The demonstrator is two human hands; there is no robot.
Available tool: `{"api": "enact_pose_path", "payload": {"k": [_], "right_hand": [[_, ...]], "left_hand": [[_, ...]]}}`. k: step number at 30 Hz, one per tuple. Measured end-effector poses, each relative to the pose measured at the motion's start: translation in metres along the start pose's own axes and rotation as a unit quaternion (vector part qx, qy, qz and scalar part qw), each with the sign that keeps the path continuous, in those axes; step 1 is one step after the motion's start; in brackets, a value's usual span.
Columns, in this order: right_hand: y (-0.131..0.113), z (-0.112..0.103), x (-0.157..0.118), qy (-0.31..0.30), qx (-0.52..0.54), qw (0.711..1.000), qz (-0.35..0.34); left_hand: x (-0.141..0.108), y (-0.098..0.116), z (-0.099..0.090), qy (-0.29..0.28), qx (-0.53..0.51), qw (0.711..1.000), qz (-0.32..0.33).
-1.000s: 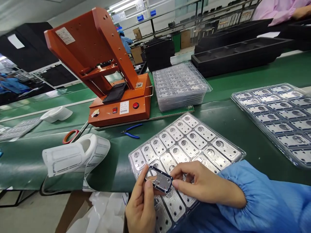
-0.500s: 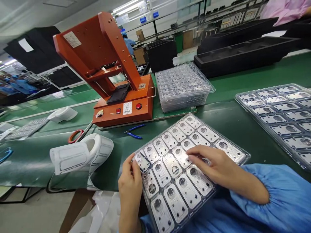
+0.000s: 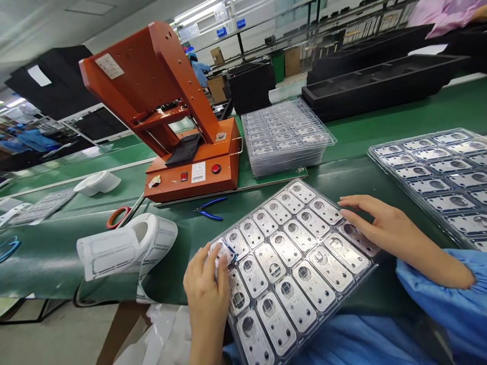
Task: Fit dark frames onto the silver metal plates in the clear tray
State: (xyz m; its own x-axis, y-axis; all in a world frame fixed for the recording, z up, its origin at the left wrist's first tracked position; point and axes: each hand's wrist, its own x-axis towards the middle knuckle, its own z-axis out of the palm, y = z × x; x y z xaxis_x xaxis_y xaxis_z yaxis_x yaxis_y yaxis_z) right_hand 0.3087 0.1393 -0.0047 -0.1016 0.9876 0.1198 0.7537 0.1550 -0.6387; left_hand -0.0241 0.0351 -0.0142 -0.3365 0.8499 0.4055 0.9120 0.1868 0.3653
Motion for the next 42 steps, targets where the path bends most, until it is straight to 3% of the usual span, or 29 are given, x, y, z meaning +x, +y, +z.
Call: {"api": "enact_pose_path", "payload": {"k": [4, 12, 14, 16, 19, 21, 25, 35, 39, 42], "right_hand": [[0.009, 0.002, 0.003, -0.069, 0.014, 0.996, 0.049], [0.015, 0.008, 0.005, -0.100, 0.105, 0.986, 0.085], [0.018, 0.009, 0.005, -0.094, 0.112, 0.985, 0.089], [0.018, 0.009, 0.005, -0.096, 0.099, 0.985, 0.101], [0.014, 0.008, 0.006, -0.102, 0.077, 0.986, 0.105], [0.011, 0.007, 0.006, -0.100, 0.078, 0.987, 0.101], [0.010, 0.003, 0.005, -0.091, 0.091, 0.985, 0.111], [0.018, -0.016, -0.008, -0.067, 0.095, 0.976, 0.182], [0.012, -0.016, -0.012, -0.051, 0.064, 0.978, 0.189], [0.009, -0.015, -0.014, -0.035, 0.043, 0.983, 0.172]], "left_hand": [[-0.014, 0.001, 0.000, -0.075, 0.016, 0.996, 0.046], [-0.016, -0.006, -0.005, -0.083, -0.026, 0.996, -0.020], [-0.020, -0.006, -0.009, -0.063, -0.064, 0.994, -0.064], [-0.027, -0.003, -0.012, -0.048, -0.091, 0.982, -0.158], [-0.039, 0.005, -0.014, -0.067, -0.117, 0.942, -0.308], [-0.044, 0.011, -0.014, -0.093, -0.136, 0.923, -0.348], [-0.039, 0.017, -0.011, -0.128, -0.159, 0.911, -0.359], [0.002, 0.014, 0.013, -0.132, -0.255, 0.908, -0.306], [0.007, 0.008, 0.018, -0.144, -0.322, 0.889, -0.294], [0.005, 0.005, 0.014, -0.155, -0.291, 0.897, -0.293]]}}
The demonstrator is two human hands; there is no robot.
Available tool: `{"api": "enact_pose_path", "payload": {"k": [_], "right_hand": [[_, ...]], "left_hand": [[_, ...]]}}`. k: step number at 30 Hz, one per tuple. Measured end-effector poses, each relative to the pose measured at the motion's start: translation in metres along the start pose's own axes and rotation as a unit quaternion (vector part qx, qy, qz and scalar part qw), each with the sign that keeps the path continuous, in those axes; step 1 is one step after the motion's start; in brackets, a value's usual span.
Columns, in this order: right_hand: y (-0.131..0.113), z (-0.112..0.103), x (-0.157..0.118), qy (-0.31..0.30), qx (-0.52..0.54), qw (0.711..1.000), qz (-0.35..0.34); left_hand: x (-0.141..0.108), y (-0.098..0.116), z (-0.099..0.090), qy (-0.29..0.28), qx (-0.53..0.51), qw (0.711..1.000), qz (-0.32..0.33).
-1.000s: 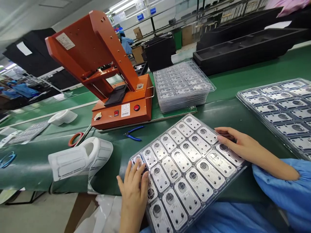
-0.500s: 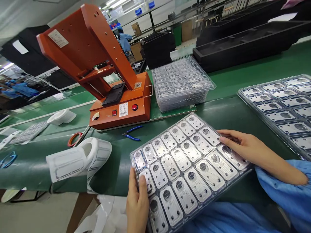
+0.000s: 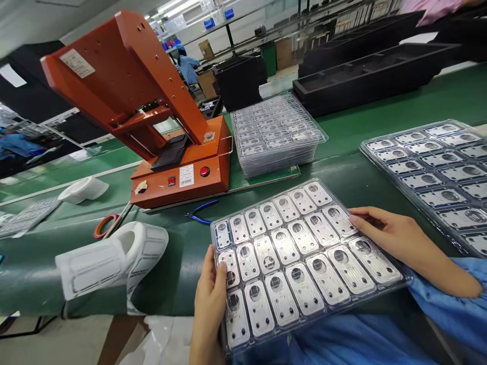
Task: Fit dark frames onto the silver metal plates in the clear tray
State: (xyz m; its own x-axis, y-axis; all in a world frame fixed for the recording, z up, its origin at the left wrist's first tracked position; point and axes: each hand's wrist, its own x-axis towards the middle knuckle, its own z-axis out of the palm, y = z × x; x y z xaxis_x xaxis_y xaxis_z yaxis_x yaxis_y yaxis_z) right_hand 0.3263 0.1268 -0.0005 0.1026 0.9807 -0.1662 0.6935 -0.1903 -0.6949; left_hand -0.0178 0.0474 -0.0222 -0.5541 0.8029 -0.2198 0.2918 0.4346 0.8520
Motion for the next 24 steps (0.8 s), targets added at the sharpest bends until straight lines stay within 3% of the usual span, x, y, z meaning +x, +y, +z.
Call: {"api": "enact_pose_path", "payload": {"k": [4, 14, 24], "right_hand": [[-0.004, 0.000, -0.003, 0.017, -0.031, 0.999, -0.011], [-0.010, -0.007, -0.009, 0.008, -0.059, 0.998, 0.019], [0.000, -0.007, -0.009, -0.007, -0.055, 0.997, 0.052]], "left_hand": [[-0.010, 0.002, -0.004, 0.014, 0.067, 0.998, 0.004], [-0.038, -0.004, -0.007, 0.035, 0.055, 0.997, 0.044], [-0.044, -0.009, -0.009, 0.005, 0.061, 0.997, -0.037]]}}
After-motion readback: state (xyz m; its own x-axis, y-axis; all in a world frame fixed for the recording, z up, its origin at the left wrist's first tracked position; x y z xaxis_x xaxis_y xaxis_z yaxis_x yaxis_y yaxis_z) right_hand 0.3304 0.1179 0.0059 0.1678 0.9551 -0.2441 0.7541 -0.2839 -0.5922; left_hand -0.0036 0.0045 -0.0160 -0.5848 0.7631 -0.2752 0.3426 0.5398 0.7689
